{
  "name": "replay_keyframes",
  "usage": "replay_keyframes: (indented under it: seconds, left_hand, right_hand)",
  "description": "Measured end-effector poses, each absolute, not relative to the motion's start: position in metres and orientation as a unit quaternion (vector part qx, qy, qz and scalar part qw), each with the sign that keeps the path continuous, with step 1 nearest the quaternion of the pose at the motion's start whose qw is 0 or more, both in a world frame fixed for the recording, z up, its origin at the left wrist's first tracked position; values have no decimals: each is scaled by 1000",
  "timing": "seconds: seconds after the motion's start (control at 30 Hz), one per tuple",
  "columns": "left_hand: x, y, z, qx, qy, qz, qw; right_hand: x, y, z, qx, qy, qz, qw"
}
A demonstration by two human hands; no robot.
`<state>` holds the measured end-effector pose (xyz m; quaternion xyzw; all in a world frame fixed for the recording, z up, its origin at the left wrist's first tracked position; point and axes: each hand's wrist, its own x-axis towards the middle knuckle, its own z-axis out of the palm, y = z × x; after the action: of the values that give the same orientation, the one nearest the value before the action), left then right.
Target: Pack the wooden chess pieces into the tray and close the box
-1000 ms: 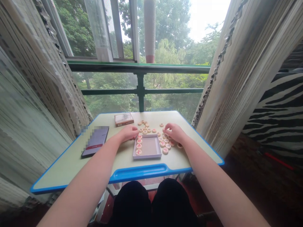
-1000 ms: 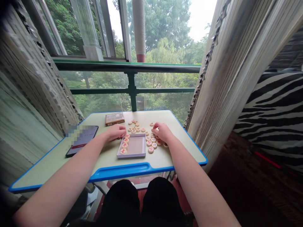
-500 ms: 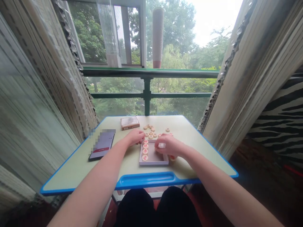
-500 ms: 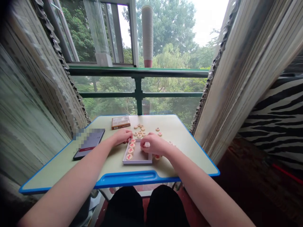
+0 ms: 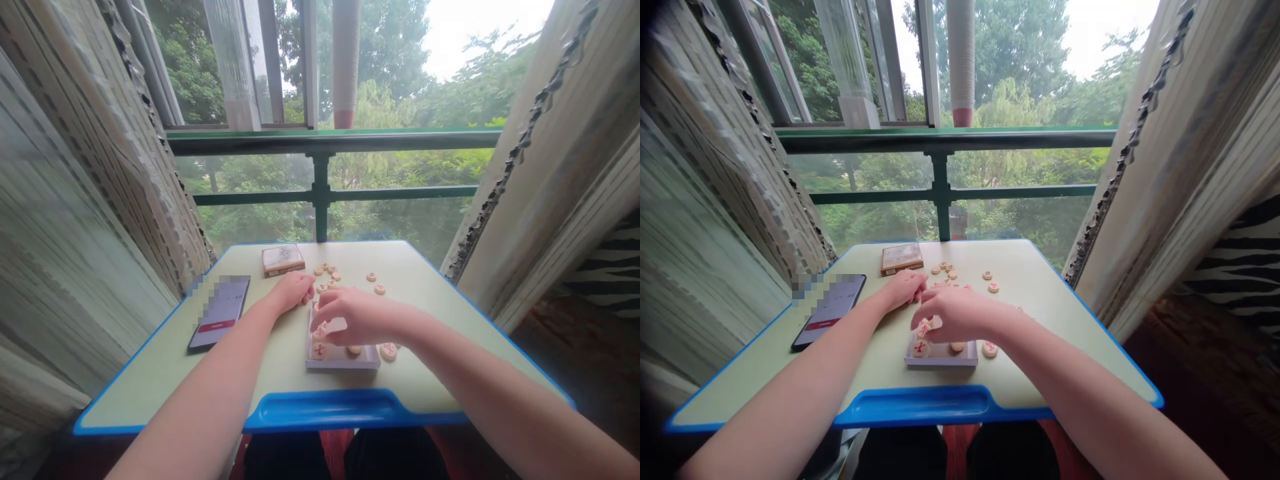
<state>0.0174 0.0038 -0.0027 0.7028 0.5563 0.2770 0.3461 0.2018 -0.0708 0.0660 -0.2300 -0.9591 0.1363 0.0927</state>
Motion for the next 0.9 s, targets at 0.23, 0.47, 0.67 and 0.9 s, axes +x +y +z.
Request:
replay_keyframes:
  seconds: [0.23,0.47,0.67,0.9]
  left_hand:
    - [19,10,-6,707,565,260,338]
    - [18,10,-7,705,563,263,342]
    - [17,8,-7,708,561,264,336]
    - [18,7,-5,691,578,257,350]
  right_hand:
    - [198,-77,51,-194,-971,128,55]
    - [201,-69,50,-187,-965,168,79]
    - [213,-65,48,-220,-952,198,80]
    - [226,-66,64,-315,-929,189,32]
